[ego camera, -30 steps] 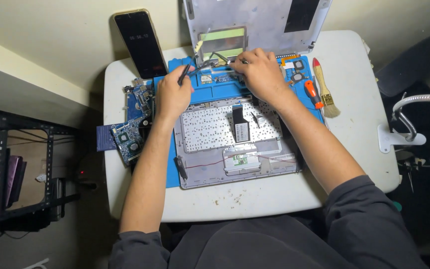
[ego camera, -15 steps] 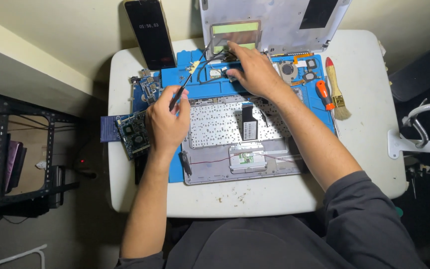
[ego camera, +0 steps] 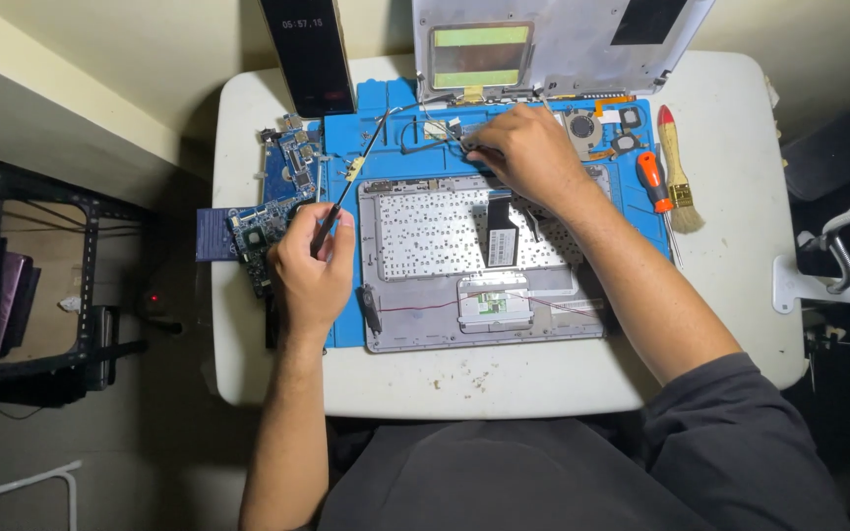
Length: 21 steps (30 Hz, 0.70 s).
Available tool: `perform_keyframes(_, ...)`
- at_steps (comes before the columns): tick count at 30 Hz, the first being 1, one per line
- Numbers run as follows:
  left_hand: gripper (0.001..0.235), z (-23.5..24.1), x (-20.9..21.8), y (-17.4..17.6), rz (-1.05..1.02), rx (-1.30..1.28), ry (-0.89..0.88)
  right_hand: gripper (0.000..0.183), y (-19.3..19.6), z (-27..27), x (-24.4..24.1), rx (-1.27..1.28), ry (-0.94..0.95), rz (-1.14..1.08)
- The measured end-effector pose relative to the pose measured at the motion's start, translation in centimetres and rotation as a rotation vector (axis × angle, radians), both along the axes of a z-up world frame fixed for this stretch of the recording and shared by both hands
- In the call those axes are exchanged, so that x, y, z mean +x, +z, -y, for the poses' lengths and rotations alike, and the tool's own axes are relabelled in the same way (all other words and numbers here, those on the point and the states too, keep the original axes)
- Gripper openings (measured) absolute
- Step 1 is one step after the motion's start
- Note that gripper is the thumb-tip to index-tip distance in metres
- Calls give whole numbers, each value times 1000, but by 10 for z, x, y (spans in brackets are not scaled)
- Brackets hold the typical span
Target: The person disassembles a laptop on a blue anti-static mat, using a screwdriver to remove screws and separate components. They handle the motherboard, battery, and internal cables, placing parts aside and adjusting the camera angle briefly.
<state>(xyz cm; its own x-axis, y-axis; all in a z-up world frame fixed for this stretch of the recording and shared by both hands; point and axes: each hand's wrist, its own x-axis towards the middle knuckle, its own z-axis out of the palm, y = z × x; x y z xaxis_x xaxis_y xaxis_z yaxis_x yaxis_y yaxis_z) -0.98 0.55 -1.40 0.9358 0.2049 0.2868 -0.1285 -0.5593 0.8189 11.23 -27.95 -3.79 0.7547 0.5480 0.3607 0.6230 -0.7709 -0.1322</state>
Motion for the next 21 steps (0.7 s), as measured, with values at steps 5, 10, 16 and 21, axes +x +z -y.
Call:
perform_keyframes(5,16,0,-7,-4,-24,-6,7,12,-1,2,4,33,-8,-75)
perform_keyframes(10,21,-3,-18,-9,-63,-25,24,19,29,14,-20,311,-5,-145)
perform_keyframes(16,30,-12,-27,-17,-94,-85,24,27,34,35,-85,358,-81,-357)
perform_keyframes(21,28,-10,-26,-14,-63,-36,16,36,23,33,-137,316,-156,-437)
